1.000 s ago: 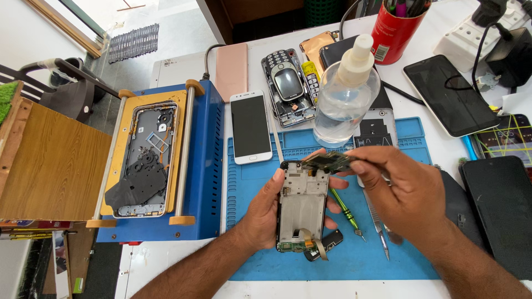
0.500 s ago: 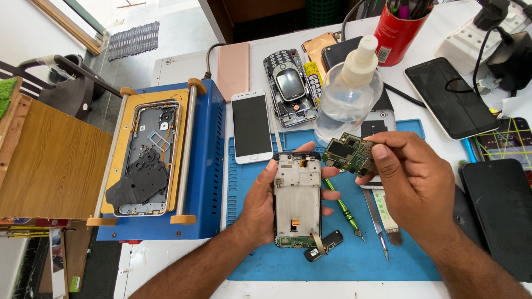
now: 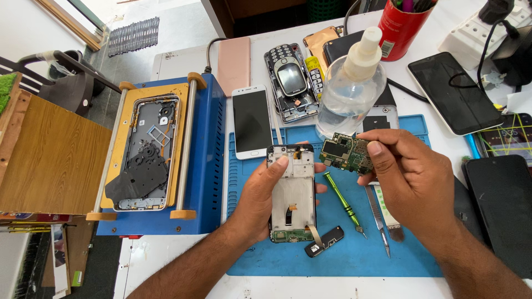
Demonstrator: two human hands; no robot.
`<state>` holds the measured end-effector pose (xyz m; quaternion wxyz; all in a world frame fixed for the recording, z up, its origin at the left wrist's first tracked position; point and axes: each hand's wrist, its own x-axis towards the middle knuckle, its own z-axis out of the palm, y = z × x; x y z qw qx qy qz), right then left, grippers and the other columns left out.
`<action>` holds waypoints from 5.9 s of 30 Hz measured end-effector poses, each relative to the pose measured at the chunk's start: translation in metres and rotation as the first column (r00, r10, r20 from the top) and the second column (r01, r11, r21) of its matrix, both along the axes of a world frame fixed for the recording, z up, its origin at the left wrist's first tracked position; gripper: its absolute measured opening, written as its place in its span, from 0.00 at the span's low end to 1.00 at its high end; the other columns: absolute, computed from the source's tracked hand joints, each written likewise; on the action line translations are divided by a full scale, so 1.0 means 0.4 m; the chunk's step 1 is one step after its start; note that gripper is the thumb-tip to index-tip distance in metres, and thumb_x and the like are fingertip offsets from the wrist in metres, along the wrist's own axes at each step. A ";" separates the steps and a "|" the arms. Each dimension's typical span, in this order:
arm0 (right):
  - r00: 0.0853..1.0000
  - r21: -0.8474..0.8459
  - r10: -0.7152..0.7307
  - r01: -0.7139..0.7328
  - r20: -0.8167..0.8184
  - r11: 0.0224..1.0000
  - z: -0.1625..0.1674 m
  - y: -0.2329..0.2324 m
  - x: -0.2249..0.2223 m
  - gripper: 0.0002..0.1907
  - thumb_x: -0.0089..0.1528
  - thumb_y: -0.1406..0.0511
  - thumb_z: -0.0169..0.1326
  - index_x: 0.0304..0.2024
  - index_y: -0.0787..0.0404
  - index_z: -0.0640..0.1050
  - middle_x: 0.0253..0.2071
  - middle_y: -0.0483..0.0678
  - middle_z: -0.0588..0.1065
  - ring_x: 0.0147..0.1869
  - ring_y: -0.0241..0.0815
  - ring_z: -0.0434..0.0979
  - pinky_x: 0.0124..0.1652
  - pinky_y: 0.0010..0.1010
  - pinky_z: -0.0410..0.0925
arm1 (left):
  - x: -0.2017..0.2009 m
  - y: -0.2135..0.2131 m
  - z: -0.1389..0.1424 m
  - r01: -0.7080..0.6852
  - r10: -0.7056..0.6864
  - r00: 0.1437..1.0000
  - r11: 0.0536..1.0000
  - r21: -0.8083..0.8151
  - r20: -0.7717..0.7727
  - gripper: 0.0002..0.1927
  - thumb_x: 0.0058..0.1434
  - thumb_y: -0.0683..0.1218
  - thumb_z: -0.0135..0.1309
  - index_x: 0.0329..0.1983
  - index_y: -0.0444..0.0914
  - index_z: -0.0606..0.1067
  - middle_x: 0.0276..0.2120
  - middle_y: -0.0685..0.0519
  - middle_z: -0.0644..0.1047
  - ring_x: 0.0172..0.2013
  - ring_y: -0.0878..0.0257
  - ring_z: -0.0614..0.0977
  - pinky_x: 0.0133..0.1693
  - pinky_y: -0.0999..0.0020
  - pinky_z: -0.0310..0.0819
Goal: The person disassembles a smartphone on a repair mat. They use a screwdriver to remove screws from the phone body, pry open the mid-frame, lift out the motherboard, detach flex cables, and separate the screen assembly from the chassis, setting components on the mat.
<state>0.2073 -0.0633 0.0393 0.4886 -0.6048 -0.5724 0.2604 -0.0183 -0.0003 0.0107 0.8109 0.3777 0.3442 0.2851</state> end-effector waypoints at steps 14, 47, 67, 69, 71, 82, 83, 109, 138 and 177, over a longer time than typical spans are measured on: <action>0.852 -0.698 0.443 -0.136 0.280 0.703 0.003 0.032 -0.026 0.15 0.66 0.55 0.50 0.53 0.45 0.79 0.34 0.48 0.84 0.38 0.49 0.87 0.41 0.41 0.77 | -0.007 -0.012 0.008 -0.020 0.017 0.995 1.000 0.022 0.100 0.32 0.71 0.63 0.36 0.70 0.41 0.63 0.55 0.37 0.76 0.50 0.53 0.83 0.41 0.57 0.86; 0.744 -0.706 0.539 -0.130 0.394 0.696 0.026 0.033 -0.013 0.17 0.68 0.54 0.45 0.57 0.44 0.75 0.36 0.48 0.83 0.41 0.46 0.86 0.45 0.41 0.76 | -0.008 -0.027 -0.018 0.139 -0.135 0.969 0.990 -0.003 0.205 0.30 0.73 0.57 0.44 0.69 0.31 0.61 0.56 0.36 0.76 0.52 0.50 0.83 0.45 0.58 0.85; 0.755 -0.537 0.339 0.020 0.561 0.844 0.078 -0.049 0.045 0.14 0.62 0.55 0.57 0.43 0.54 0.84 0.39 0.47 0.81 0.45 0.49 0.82 0.46 0.42 0.74 | -0.001 -0.052 -0.032 0.146 -0.147 0.988 0.989 0.005 0.057 0.29 0.69 0.56 0.46 0.66 0.33 0.63 0.53 0.35 0.78 0.49 0.52 0.84 0.38 0.57 0.87; 0.750 -0.555 0.354 0.021 0.558 0.832 0.061 -0.092 0.040 0.14 0.61 0.55 0.58 0.43 0.55 0.83 0.41 0.48 0.80 0.45 0.50 0.81 0.47 0.42 0.74 | 0.000 -0.056 -0.033 0.120 -0.120 0.992 0.993 0.001 0.038 0.27 0.69 0.56 0.46 0.63 0.32 0.63 0.53 0.35 0.79 0.48 0.51 0.85 0.38 0.56 0.87; 0.759 -0.598 0.335 0.087 0.558 0.797 0.037 -0.146 0.021 0.15 0.61 0.54 0.59 0.43 0.55 0.83 0.43 0.48 0.78 0.46 0.51 0.79 0.47 0.42 0.73 | 0.001 -0.057 -0.034 0.099 -0.099 0.994 0.995 0.008 0.036 0.26 0.69 0.56 0.46 0.60 0.32 0.64 0.52 0.34 0.79 0.48 0.50 0.85 0.39 0.55 0.87; 0.836 -0.448 0.128 0.151 0.533 0.881 -0.035 -0.230 -0.024 0.14 0.62 0.60 0.56 0.45 0.59 0.80 0.42 0.50 0.75 0.43 0.49 0.79 0.46 0.40 0.73 | -0.001 -0.061 -0.033 0.107 -0.108 0.993 0.994 0.014 0.037 0.26 0.68 0.56 0.47 0.60 0.33 0.64 0.52 0.35 0.79 0.48 0.51 0.85 0.41 0.55 0.87; 0.842 -0.452 0.121 0.156 0.526 0.878 -0.034 -0.229 -0.023 0.13 0.62 0.59 0.57 0.45 0.59 0.80 0.42 0.49 0.75 0.43 0.48 0.79 0.46 0.39 0.73 | 0.000 -0.060 -0.034 0.102 -0.102 0.994 0.995 0.014 0.029 0.26 0.68 0.56 0.47 0.59 0.33 0.64 0.52 0.34 0.79 0.48 0.50 0.85 0.42 0.55 0.88; 0.907 -0.602 -0.067 0.329 0.415 0.727 -0.055 -0.262 -0.006 0.14 0.61 0.60 0.62 0.47 0.57 0.80 0.39 0.46 0.80 0.37 0.42 0.82 0.40 0.36 0.76 | -0.002 -0.058 -0.018 0.146 -0.147 0.987 0.989 0.018 0.058 0.31 0.68 0.57 0.45 0.70 0.36 0.62 0.54 0.37 0.78 0.49 0.52 0.84 0.40 0.56 0.87; 0.646 -0.577 -0.355 -0.163 -0.676 0.800 -0.154 -0.245 -0.008 0.16 0.65 0.66 0.52 0.46 0.73 0.81 0.31 0.58 0.82 0.30 0.46 0.83 0.33 0.37 0.77 | -0.016 -0.090 -0.030 0.351 -0.333 0.916 0.935 -0.044 0.223 0.29 0.75 0.54 0.46 0.68 0.26 0.67 0.51 0.33 0.77 0.51 0.51 0.83 0.44 0.59 0.85; 0.917 -0.640 0.005 0.275 0.399 0.717 -0.064 -0.270 -0.037 0.16 0.62 0.51 0.57 0.40 0.55 0.83 0.29 0.46 0.82 0.29 0.41 0.83 0.30 0.35 0.75 | -0.031 -0.077 -0.054 0.151 -0.097 0.914 0.983 -0.109 0.393 0.27 0.72 0.52 0.48 0.62 0.25 0.67 0.53 0.32 0.76 0.49 0.48 0.84 0.49 0.53 0.84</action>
